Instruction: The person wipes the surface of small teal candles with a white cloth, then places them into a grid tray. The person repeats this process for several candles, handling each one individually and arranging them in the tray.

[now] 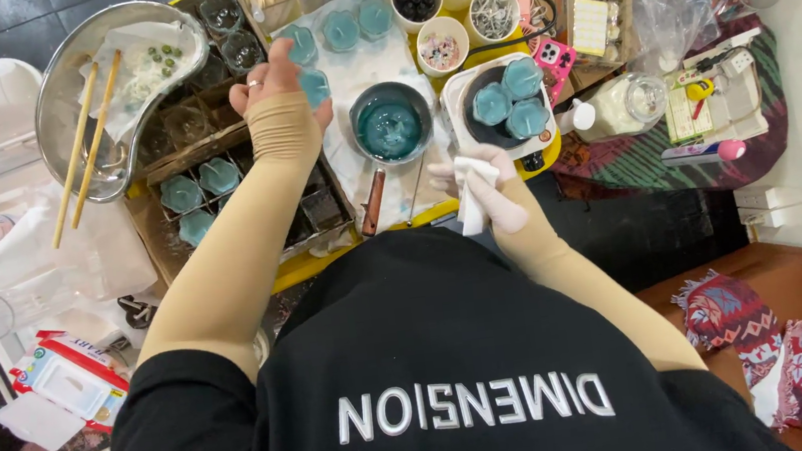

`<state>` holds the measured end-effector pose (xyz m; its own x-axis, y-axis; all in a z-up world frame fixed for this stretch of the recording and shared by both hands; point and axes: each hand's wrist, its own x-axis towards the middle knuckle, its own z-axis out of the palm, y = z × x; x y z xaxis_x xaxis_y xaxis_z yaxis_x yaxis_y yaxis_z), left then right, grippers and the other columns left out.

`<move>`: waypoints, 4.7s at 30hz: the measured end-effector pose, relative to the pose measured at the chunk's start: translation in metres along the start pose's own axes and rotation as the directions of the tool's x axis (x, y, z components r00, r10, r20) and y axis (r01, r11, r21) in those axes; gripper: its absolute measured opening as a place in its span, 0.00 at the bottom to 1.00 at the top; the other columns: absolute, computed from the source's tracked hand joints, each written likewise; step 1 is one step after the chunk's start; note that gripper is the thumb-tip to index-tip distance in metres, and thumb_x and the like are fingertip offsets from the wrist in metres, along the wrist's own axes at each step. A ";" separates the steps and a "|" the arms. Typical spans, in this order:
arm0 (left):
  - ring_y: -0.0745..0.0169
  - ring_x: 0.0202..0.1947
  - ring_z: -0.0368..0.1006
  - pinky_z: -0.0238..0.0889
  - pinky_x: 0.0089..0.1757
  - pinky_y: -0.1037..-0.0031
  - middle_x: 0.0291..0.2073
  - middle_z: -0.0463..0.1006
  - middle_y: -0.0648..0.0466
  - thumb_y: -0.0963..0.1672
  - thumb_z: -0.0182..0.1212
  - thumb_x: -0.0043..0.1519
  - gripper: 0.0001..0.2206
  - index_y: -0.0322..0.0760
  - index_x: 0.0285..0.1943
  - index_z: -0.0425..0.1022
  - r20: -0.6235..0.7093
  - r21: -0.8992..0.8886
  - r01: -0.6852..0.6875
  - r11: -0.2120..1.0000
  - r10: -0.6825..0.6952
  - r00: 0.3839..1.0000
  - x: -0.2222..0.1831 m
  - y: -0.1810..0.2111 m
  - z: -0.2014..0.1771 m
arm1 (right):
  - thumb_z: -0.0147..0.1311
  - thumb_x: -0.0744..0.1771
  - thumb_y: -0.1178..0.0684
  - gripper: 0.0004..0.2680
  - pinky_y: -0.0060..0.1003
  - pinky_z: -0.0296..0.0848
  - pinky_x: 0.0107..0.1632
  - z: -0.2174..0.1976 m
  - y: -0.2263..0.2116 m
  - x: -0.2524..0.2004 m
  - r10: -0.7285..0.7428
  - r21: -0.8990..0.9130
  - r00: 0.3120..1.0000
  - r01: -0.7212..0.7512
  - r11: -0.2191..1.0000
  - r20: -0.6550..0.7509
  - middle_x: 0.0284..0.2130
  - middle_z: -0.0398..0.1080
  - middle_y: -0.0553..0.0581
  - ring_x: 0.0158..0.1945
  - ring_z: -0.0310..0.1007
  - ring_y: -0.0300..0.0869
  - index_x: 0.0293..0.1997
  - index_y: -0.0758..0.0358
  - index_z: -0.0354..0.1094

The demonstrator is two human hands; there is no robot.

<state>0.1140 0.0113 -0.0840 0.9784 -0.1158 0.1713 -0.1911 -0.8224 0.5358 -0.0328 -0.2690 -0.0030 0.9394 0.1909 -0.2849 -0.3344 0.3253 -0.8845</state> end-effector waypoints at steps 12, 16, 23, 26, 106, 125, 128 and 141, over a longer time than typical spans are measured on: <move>0.43 0.61 0.59 0.44 0.52 0.49 0.54 0.73 0.45 0.48 0.82 0.43 0.45 0.38 0.69 0.57 -0.128 0.148 0.015 0.989 0.004 0.992 -0.001 0.011 -0.009 | 0.40 0.73 0.56 0.11 0.47 0.69 0.61 -0.005 0.005 0.003 0.051 0.010 0.996 -0.052 0.999 0.078 0.61 0.65 0.74 0.60 0.72 0.56 0.62 0.61 0.49; 0.45 0.61 0.61 0.47 0.52 0.49 0.52 0.75 0.49 0.50 0.79 0.50 0.32 0.42 0.62 0.67 -0.161 0.203 0.067 0.977 -0.034 0.986 -0.052 0.013 -0.066 | 0.39 0.74 0.53 0.08 0.47 0.73 0.58 0.001 -0.001 0.007 0.049 0.097 0.996 -0.056 0.994 0.070 0.60 0.65 0.76 0.56 0.74 0.57 0.57 0.60 0.49; 0.47 0.60 0.62 0.48 0.52 0.50 0.48 0.74 0.53 0.52 0.74 0.48 0.17 0.50 0.43 0.79 0.138 0.459 0.213 0.863 -0.306 0.942 -0.149 0.011 -0.136 | 0.40 0.73 0.51 0.07 0.45 0.71 0.61 0.023 -0.021 0.026 0.120 0.006 0.967 -0.125 0.992 0.227 0.65 0.63 0.69 0.61 0.72 0.52 0.50 0.63 0.55; 0.46 0.60 0.60 0.48 0.54 0.50 0.51 0.72 0.49 0.54 0.74 0.48 0.21 0.44 0.46 0.78 0.142 0.587 0.269 0.763 -0.424 0.894 -0.167 0.008 -0.127 | 0.42 0.73 0.52 0.06 0.45 0.70 0.63 0.030 -0.023 0.030 0.158 0.017 0.954 -0.168 0.986 0.256 0.64 0.64 0.69 0.62 0.70 0.52 0.48 0.64 0.57; 0.66 0.44 0.72 0.70 0.48 0.71 0.44 0.74 0.54 0.41 0.75 0.55 0.24 0.30 0.59 0.72 0.379 -0.821 0.410 0.397 -0.156 0.912 -0.053 0.087 -0.040 | 0.57 0.68 0.54 0.30 0.48 0.72 0.42 0.001 -0.015 0.029 -0.325 -0.787 0.825 0.551 0.278 0.463 0.46 0.71 0.74 0.39 0.74 0.61 0.77 0.71 0.42; 0.46 0.50 0.76 0.72 0.49 0.61 0.50 0.79 0.49 0.42 0.77 0.46 0.26 0.39 0.55 0.74 0.013 -0.311 -0.338 0.888 0.360 0.933 -0.057 0.083 -0.048 | 0.55 0.65 0.58 0.28 0.51 0.69 0.35 0.011 -0.036 0.046 -0.239 -0.828 0.815 0.556 0.069 0.527 0.25 0.70 0.62 0.28 0.72 0.56 0.75 0.69 0.48; 0.45 0.51 0.76 0.72 0.50 0.62 0.51 0.79 0.49 0.42 0.78 0.46 0.27 0.39 0.55 0.75 0.023 -0.322 -0.326 0.889 0.352 0.936 -0.059 0.081 -0.048 | 0.55 0.65 0.58 0.28 0.50 0.70 0.35 0.009 -0.034 0.047 -0.208 -0.845 0.825 0.535 -0.007 0.525 0.24 0.70 0.62 0.28 0.72 0.56 0.74 0.70 0.50; 0.66 0.47 0.78 0.77 0.48 0.75 0.46 0.78 0.48 0.40 0.75 0.54 0.25 0.28 0.59 0.71 0.255 -0.739 0.212 0.639 -0.026 0.967 -0.049 0.082 -0.048 | 0.49 0.65 0.55 0.29 0.46 0.71 0.34 -0.015 -0.014 0.050 0.009 -0.762 0.991 0.099 0.640 0.137 0.22 0.64 0.69 0.26 0.68 0.58 0.79 0.61 0.47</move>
<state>0.0463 -0.0235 -0.0087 0.9708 -0.2323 -0.0594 0.0275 -0.1384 0.9900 0.0203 -0.2777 -0.0106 0.9171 0.3186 -0.2397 -0.0627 -0.4784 -0.8759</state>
